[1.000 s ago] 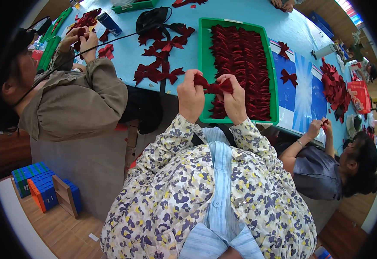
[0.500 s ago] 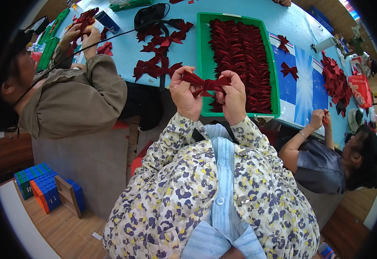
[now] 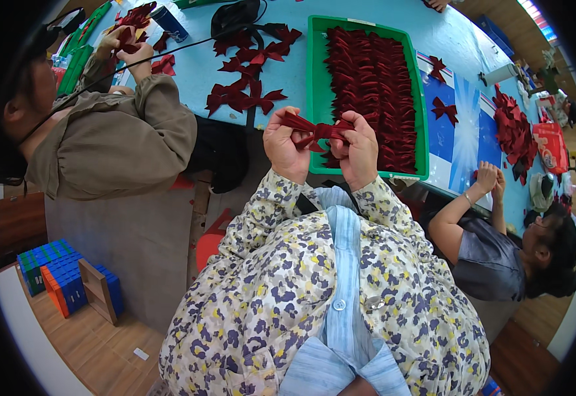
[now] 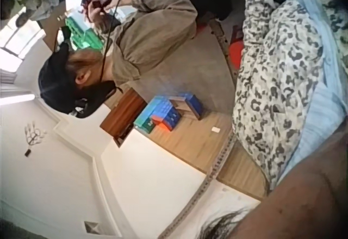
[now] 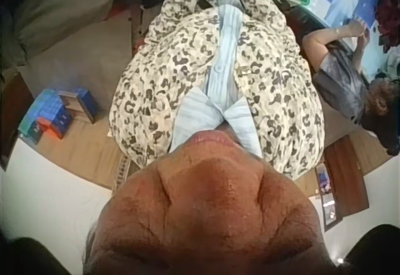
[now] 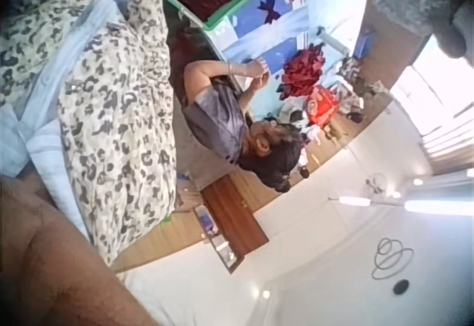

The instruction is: Assembling decorative red bows from ribbons by hand at a factory workstation.

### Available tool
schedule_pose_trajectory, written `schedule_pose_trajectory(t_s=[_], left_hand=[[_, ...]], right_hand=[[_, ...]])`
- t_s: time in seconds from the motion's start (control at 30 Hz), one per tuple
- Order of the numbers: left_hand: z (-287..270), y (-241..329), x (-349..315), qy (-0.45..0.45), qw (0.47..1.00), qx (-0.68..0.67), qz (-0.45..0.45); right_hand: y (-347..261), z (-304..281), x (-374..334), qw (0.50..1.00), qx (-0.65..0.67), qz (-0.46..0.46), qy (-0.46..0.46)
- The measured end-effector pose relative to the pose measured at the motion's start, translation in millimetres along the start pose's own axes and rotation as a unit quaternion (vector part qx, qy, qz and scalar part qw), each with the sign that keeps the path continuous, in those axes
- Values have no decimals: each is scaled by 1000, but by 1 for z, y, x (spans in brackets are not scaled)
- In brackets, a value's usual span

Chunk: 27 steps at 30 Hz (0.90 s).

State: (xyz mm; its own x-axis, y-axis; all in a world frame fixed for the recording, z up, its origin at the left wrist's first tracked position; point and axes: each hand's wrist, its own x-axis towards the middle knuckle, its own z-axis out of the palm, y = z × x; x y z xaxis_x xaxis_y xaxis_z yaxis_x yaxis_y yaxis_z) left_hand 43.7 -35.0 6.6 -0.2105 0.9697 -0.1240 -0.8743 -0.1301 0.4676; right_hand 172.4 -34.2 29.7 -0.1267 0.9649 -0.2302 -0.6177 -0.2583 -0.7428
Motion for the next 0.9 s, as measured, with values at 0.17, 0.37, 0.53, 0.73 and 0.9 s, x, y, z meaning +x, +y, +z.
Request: schedule_pose_trajectory(t_s=[0.17, 0.37, 0.53, 0.73, 0.9], left_hand=[[-1, -5, 5, 1, 996, 82, 36], [-7, -1, 14, 0, 969, 237, -72], [-17, 12, 16, -140, 954, 226, -138], [-44, 18, -3, -54, 923, 362, -121], [13, -12, -21, -115, 949, 259, -140]], right_hand=[[-1, -3, 11, 993, -105, -57, 13], [-1, -19, 30, 976, -207, -67, 2], [-13, -27, 34, 986, -164, -17, 38], [-19, -23, 40, 995, -72, -8, 69], [1, -21, 32, 994, -72, -21, 82]])
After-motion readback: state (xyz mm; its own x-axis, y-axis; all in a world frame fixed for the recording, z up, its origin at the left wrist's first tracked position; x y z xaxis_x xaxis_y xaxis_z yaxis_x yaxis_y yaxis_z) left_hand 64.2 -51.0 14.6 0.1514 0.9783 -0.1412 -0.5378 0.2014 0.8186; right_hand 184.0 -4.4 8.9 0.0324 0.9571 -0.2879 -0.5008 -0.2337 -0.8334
